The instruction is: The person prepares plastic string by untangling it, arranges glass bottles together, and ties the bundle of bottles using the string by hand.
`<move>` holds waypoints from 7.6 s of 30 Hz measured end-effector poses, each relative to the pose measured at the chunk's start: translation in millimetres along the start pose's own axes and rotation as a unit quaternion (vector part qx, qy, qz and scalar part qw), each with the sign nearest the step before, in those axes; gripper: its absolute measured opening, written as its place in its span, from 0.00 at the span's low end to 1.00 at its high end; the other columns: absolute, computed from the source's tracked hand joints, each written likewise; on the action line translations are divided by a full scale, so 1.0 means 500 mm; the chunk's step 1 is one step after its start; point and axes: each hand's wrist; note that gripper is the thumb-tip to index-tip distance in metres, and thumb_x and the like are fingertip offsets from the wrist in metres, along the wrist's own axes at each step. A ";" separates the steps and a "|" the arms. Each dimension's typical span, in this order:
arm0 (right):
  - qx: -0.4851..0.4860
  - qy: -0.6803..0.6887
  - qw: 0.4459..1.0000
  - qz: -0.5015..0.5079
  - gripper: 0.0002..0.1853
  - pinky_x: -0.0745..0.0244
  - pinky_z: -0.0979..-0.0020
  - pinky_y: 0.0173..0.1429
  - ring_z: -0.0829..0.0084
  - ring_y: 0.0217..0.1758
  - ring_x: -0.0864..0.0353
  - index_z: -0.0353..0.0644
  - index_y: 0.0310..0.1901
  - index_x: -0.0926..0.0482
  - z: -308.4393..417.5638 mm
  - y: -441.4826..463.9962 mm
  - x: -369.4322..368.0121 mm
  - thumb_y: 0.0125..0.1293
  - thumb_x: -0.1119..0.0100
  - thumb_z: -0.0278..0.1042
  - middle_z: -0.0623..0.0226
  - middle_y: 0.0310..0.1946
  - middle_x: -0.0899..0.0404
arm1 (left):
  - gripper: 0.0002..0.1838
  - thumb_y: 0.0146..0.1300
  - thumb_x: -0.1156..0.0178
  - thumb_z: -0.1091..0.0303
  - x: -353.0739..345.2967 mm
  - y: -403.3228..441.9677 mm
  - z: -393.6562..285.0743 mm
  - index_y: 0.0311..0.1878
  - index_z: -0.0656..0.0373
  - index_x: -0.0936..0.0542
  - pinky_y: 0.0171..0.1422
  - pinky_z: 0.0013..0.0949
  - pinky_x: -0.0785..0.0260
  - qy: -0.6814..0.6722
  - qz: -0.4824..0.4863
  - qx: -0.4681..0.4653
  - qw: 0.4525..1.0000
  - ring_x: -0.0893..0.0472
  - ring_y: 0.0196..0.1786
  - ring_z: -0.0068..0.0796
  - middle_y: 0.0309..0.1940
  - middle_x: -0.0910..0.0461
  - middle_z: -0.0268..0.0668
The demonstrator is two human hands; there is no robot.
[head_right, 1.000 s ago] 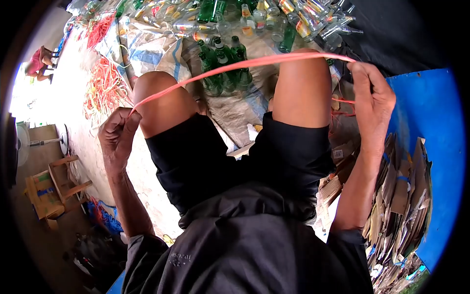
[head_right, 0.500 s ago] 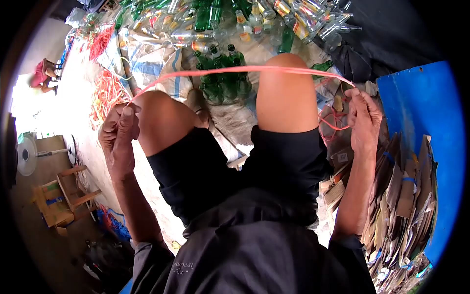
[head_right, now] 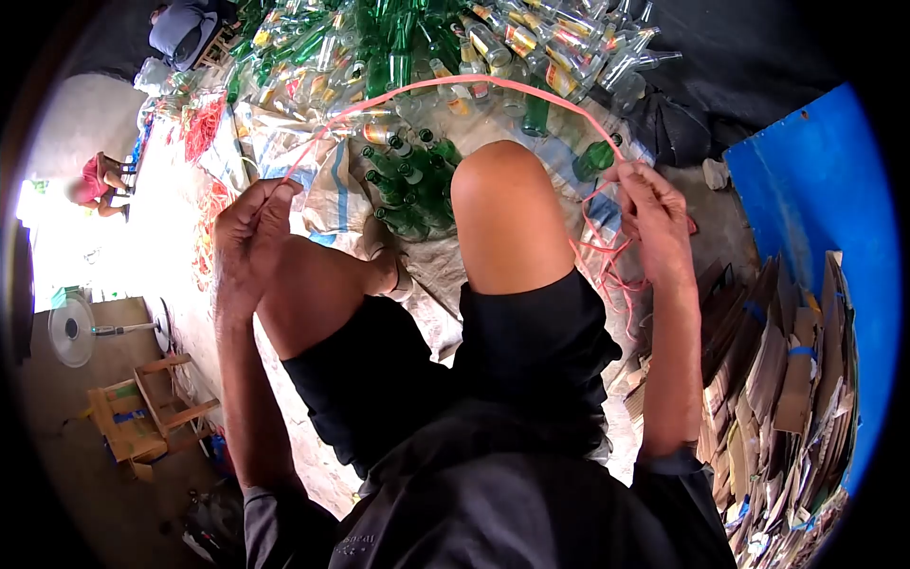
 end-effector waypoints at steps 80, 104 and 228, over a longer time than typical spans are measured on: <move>0.001 -0.619 0.782 0.068 0.24 0.22 0.53 0.53 0.47 0.50 0.16 0.35 0.55 0.22 -0.612 0.367 -0.051 0.64 0.31 0.44 0.42 0.46 0.17 | 0.19 0.70 0.42 0.55 -0.373 0.112 0.935 0.43 0.64 0.17 0.36 0.38 0.26 -0.068 0.080 0.333 0.937 0.16 0.27 0.34 0.27 0.15 0.46; 0.117 -0.743 0.624 0.212 0.29 0.24 0.51 0.36 0.50 0.31 0.15 0.46 0.31 0.11 0.030 0.035 -0.453 0.56 0.32 0.69 0.53 0.23 0.17 | 0.14 0.73 0.40 0.65 -0.328 -0.325 0.719 0.52 0.68 0.19 0.35 0.31 0.22 -0.188 0.084 0.511 0.835 0.12 0.31 0.31 0.38 0.12 0.44; 0.072 -0.516 0.851 -0.067 0.15 0.24 0.57 0.48 0.54 0.39 0.16 0.35 0.42 0.20 -0.787 0.464 -0.077 0.72 0.42 0.42 0.53 0.35 0.16 | 0.08 0.69 0.41 0.64 -0.510 0.338 0.975 0.41 0.60 0.22 0.39 0.52 0.25 0.083 -0.010 0.184 0.979 0.15 0.38 0.61 0.31 0.16 0.56</move>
Point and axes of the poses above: each hand's wrist, its own y-axis towards the middle knuckle, its own x-axis out of the back of the hand, z = x × y
